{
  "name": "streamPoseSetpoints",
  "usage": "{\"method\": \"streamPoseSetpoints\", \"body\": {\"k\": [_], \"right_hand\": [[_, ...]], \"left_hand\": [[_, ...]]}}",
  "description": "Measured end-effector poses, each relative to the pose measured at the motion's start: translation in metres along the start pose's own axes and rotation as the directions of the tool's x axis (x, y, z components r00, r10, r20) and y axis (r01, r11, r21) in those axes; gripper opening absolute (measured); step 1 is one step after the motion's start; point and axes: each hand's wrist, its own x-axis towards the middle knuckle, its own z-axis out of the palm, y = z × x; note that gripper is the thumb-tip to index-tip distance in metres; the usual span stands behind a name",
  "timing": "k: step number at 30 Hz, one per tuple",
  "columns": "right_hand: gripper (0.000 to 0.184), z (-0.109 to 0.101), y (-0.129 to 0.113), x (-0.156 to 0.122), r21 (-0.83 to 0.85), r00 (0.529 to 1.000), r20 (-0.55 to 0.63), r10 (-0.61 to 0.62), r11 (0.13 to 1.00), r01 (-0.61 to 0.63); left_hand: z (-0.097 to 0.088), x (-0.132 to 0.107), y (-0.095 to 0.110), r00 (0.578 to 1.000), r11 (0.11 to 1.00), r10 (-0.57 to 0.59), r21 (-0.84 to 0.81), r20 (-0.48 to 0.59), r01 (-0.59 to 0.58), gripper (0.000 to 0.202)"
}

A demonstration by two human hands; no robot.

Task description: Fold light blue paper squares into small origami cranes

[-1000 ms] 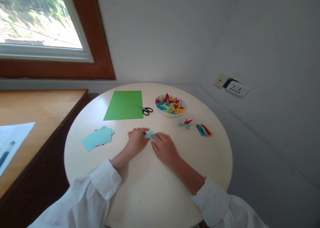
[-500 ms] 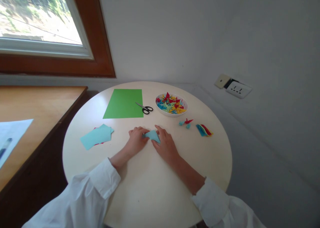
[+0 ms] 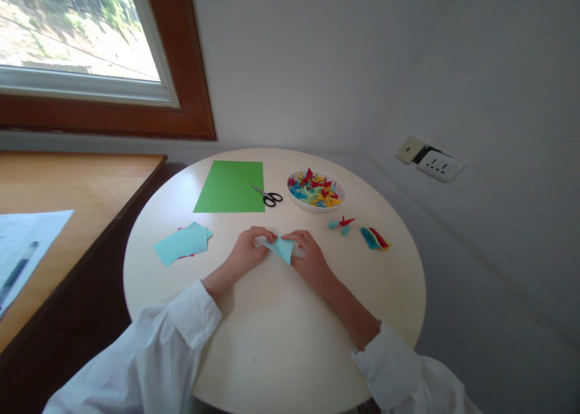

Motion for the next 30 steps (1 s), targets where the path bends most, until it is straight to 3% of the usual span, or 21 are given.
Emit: {"method": "streamPoseSetpoints", "body": {"k": [3,7,13,16,19,24,30], "right_hand": [[0.027,-0.002,-0.001,-0.001,0.128,0.996,0.033,0.085,0.988,-0.088],[0.022,-0.001,0.001,-0.002,0.259,0.987,0.055,0.15,0.953,-0.159],[0.019,-0.005,0.002,0.003,0.177,0.978,-0.158,0.139,0.978,-0.111],[0.019,-0.007,0.0,0.004,0.115,0.967,-0.229,0.109,0.99,-0.085],[0.019,-0.007,-0.001,0.005,0.083,0.965,-0.25,0.076,0.995,-0.057],[0.018,-0.009,0.0,0.003,0.137,0.97,-0.232,0.069,0.99,-0.037],[0.014,-0.012,0.004,0.002,0.282,0.964,-0.237,0.116,0.958,-0.046]], "left_hand": [[0.0,0.002,0.0,1.0,0.992,0.027,-0.124,0.003,-0.026,0.006],[-0.002,0.004,-0.002,0.997,0.993,0.067,-0.097,-0.039,-0.07,0.002],[-0.002,0.003,-0.005,0.992,0.992,0.117,-0.048,-0.047,-0.12,0.008],[-0.001,0.001,-0.002,0.999,0.994,0.046,-0.104,0.006,-0.045,0.015],[-0.002,-0.001,0.006,0.995,0.992,-0.068,-0.099,0.079,0.076,0.022],[-0.005,-0.002,0.014,1.0,1.0,-0.012,-0.016,0.008,0.012,0.021],[-0.009,0.0,0.013,0.999,0.999,0.039,-0.008,-0.004,-0.039,0.017]]}}
